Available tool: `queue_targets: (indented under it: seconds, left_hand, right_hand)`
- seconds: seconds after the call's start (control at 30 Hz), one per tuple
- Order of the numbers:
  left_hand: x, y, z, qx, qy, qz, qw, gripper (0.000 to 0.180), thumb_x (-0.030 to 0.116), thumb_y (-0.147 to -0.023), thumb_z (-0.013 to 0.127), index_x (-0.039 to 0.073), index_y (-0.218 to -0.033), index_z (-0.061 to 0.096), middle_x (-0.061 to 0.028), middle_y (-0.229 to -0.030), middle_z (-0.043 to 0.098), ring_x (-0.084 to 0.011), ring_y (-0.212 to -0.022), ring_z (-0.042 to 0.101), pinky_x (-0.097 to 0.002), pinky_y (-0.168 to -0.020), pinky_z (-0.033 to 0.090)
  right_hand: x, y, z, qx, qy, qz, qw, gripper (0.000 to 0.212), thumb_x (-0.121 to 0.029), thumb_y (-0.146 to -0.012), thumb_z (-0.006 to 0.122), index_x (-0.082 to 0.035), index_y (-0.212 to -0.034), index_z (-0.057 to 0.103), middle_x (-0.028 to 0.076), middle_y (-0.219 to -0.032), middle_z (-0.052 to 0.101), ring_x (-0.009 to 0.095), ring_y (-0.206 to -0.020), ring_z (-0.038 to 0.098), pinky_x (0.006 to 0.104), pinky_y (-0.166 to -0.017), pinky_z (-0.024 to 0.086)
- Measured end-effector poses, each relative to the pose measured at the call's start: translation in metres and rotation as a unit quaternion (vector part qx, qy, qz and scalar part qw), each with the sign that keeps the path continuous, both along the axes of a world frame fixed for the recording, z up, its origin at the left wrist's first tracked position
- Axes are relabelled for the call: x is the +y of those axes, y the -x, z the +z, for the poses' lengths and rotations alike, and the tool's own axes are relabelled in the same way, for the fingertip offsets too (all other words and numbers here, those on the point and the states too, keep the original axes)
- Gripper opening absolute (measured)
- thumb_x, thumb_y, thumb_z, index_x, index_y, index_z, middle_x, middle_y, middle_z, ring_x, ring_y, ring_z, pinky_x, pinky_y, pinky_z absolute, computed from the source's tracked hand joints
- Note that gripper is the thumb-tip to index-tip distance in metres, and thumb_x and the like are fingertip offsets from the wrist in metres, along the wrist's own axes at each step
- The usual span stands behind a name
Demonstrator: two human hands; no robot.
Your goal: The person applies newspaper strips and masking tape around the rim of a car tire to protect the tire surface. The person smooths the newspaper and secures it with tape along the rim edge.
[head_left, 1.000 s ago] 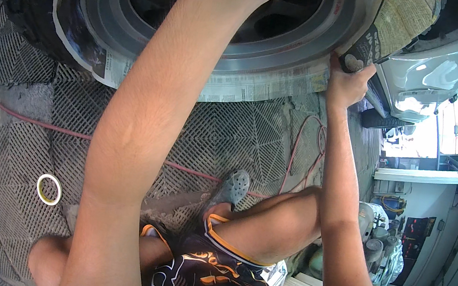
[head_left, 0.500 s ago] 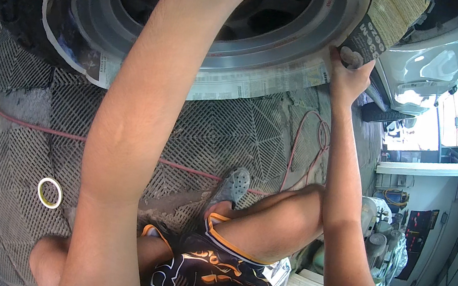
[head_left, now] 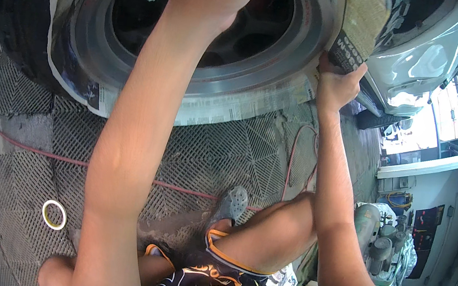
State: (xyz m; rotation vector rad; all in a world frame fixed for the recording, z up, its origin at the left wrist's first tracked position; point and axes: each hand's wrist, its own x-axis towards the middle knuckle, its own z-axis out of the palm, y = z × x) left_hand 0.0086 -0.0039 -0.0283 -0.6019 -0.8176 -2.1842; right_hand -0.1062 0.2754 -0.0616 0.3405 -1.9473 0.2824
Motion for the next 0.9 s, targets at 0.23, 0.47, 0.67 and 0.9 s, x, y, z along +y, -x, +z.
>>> queue_targets:
  seconds: [0.23, 0.47, 0.67, 0.9]
  left_hand:
    - [0.000, -0.011, 0.008, 0.034, 0.021, 0.058, 0.997, 0.016, 0.002, -0.095, 0.072, -0.002, -0.111, 0.070, -0.0107, -0.100, 0.074, -0.0176, -0.091, 0.071, -0.0303, -0.084, 0.059]
    - [-0.009, -0.013, 0.016, 0.043, 0.125, 0.130, 0.983, 0.020, 0.012, -0.099, 0.070, -0.002, -0.113, 0.068, -0.0111, -0.100, 0.075, -0.0133, -0.088, 0.071, -0.0251, -0.073, 0.057]
    - [-0.009, -0.018, 0.019, 0.051, 0.089, 0.079, 0.992, 0.019, 0.011, -0.100, 0.069, 0.000, -0.114, 0.065, -0.0148, -0.107, 0.075, -0.0206, -0.092, 0.074, -0.0283, -0.074, 0.060]
    - [-0.002, -0.018, 0.025, 0.090, 0.128, 0.095, 0.983, 0.017, 0.007, -0.100, 0.067, 0.000, -0.115, 0.063, -0.0156, -0.112, 0.074, -0.0241, -0.107, 0.073, -0.0338, -0.089, 0.061]
  right_hand:
    - [-0.030, -0.012, 0.049, 0.130, -0.068, 0.191, 0.971, 0.059, -0.024, -0.077, 0.092, -0.011, -0.123, 0.057, 0.015, -0.093, 0.075, 0.035, -0.083, 0.075, 0.0387, -0.070, 0.058]
    - [-0.042, -0.007, 0.056, 0.158, -0.103, 0.235, 0.953, 0.049, -0.022, -0.077, 0.091, -0.011, -0.116, 0.063, 0.013, -0.084, 0.075, 0.034, -0.075, 0.075, 0.0397, -0.066, 0.058]
    - [-0.042, -0.002, 0.061, 0.154, -0.104, 0.241, 0.953, 0.046, -0.022, -0.077, 0.090, -0.013, -0.114, 0.065, 0.012, -0.081, 0.074, 0.034, -0.073, 0.074, 0.0395, -0.064, 0.058]
    - [-0.050, 0.000, 0.053, 0.177, -0.067, 0.248, 0.950, 0.041, -0.025, -0.079, 0.090, -0.008, -0.109, 0.067, 0.014, -0.085, 0.076, 0.032, -0.077, 0.077, 0.0382, -0.068, 0.059]
